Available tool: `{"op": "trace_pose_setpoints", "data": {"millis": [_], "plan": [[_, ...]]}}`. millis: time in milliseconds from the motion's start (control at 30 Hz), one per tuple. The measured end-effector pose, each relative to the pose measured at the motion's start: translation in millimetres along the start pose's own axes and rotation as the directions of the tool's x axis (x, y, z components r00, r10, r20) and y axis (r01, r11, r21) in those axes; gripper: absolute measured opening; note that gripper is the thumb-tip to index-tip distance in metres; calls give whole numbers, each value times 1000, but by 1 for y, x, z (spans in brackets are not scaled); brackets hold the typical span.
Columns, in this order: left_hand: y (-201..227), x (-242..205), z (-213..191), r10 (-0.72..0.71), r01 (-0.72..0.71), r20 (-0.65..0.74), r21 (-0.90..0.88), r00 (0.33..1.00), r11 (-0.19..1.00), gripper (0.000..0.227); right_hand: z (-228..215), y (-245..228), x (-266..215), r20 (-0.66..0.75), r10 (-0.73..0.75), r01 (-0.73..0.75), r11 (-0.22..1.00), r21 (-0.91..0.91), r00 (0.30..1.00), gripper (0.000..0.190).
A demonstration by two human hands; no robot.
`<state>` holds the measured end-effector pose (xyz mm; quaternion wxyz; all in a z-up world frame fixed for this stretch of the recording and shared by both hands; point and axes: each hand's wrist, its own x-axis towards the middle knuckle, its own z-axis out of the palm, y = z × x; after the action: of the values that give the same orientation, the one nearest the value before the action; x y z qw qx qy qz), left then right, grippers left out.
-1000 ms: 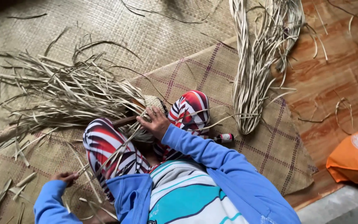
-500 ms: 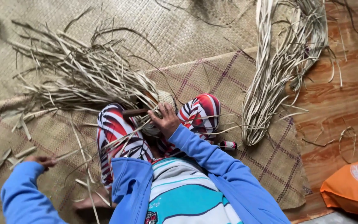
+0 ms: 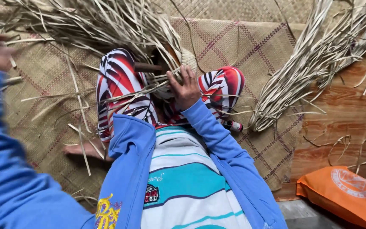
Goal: Continuing the weaving process of a brim using dried plant fibers while sitting on the floor.
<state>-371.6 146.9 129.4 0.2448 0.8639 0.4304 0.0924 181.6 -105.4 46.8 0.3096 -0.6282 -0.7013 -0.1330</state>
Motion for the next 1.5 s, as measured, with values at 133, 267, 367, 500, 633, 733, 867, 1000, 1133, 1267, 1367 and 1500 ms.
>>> {"op": "trace_pose_setpoints", "data": {"millis": [133,267,367,500,633,733,867,1000,1133,1267,1367,1500], "plan": [[168,72,149,233,-257,-173,-131,957,958,15,-8,-1,-1,48,17,-17,1000,1,999,43],[274,103,256,114,-180,-191,-376,975,909,29,-15,9,-1,69,16,-20,998,61,997,42],[293,113,319,-8,-112,-251,-461,968,880,40,-30,20,3,119,60,-99,933,347,991,47],[323,108,312,-108,-135,-412,-517,905,845,36,-36,36,5,100,221,-240,813,531,970,32],[336,105,303,-82,-203,-480,-511,873,836,35,-48,22,0,-111,52,-6,925,379,992,10],[342,101,300,11,-248,-515,-394,857,885,37,-56,2,9,-130,48,19,883,468,990,17],[338,96,311,77,-256,-492,-308,867,916,38,-91,-4,15,-171,-34,131,793,595,985,21],[348,97,293,22,-258,-462,-456,887,852,34,-164,-40,64,325,103,-340,349,873,940,56],[360,101,268,-131,-159,-377,-647,917,746,26,-140,-17,68,135,131,-188,686,703,982,60],[344,119,299,-266,-73,-368,-694,891,716,8,-77,30,36,182,217,-276,862,426,959,37],[336,130,310,-319,1,-319,-706,892,709,24,-70,41,24,528,371,-552,799,237,764,49],[331,127,314,-291,2,-267,-734,919,680,28,-73,42,22,764,366,-755,614,230,531,60]]}}
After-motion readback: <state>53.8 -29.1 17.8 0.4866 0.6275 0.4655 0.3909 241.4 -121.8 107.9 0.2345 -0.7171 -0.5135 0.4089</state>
